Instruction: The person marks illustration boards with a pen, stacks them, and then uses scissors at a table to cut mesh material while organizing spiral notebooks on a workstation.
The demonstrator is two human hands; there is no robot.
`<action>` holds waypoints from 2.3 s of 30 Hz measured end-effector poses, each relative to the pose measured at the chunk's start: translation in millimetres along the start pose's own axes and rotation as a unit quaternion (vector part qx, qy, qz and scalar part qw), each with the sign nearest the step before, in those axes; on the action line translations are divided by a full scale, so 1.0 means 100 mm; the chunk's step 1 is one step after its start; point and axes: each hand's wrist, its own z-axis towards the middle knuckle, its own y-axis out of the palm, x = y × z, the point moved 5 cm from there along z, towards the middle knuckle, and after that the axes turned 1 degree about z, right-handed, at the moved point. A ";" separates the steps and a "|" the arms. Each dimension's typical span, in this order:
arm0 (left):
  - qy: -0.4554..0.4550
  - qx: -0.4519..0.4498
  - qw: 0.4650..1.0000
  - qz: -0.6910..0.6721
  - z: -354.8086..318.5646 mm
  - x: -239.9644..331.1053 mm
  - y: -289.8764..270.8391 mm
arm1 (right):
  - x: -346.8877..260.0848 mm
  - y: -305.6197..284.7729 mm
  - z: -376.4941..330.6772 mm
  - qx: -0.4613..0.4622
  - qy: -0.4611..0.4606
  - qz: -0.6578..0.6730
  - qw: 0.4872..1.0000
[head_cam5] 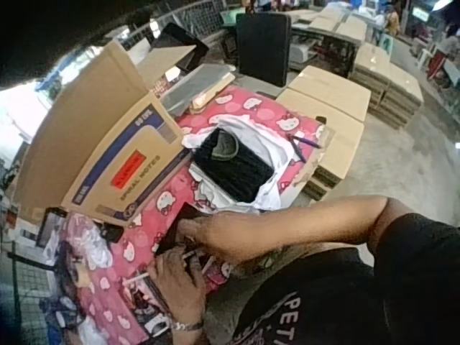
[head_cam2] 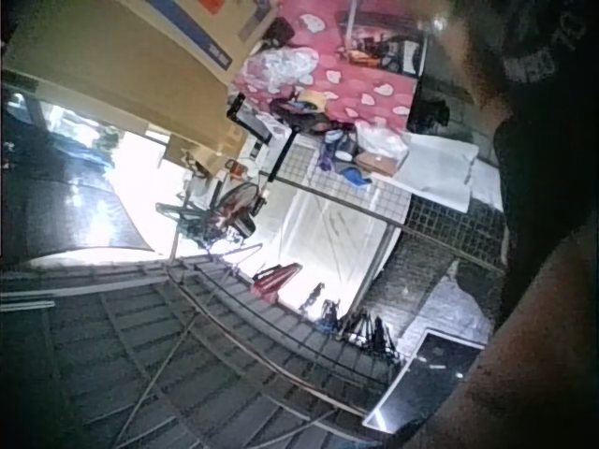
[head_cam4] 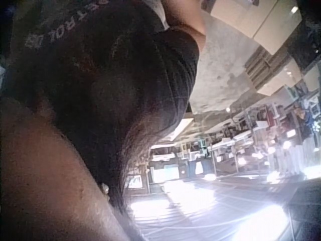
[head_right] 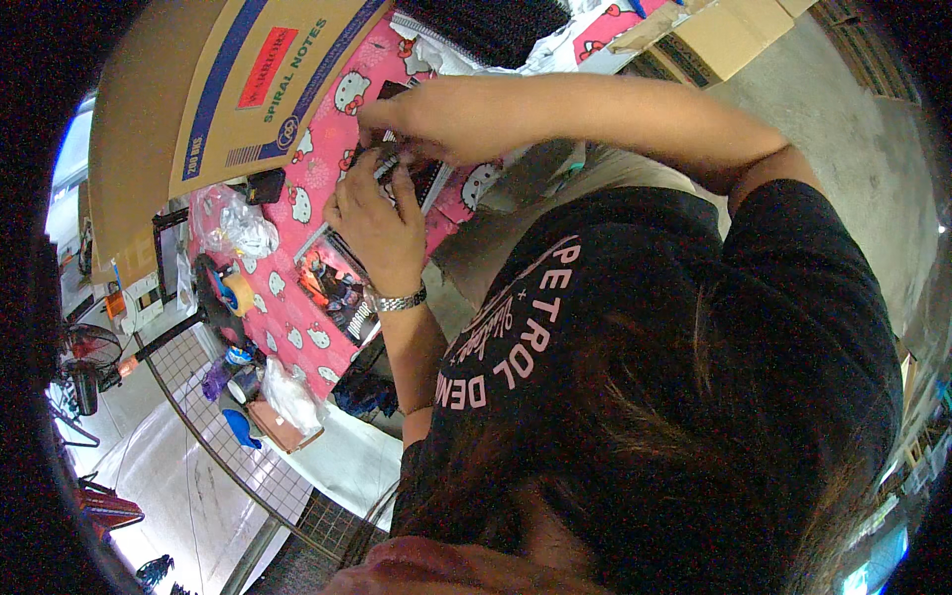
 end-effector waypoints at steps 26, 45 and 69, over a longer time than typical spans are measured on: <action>-0.154 0.012 0.988 0.030 -0.26 -0.37 0.02 | 0.56 0.05 0.46 -0.282 0.048 0.527 0.800; -0.125 0.002 0.992 0.006 -0.24 -0.42 0.00 | 0.34 0.09 0.58 -0.280 0.062 0.431 0.856; -0.127 0.094 0.986 -0.047 -0.31 -0.81 -0.17 | 0.34 0.35 0.87 -0.264 0.096 0.417 0.864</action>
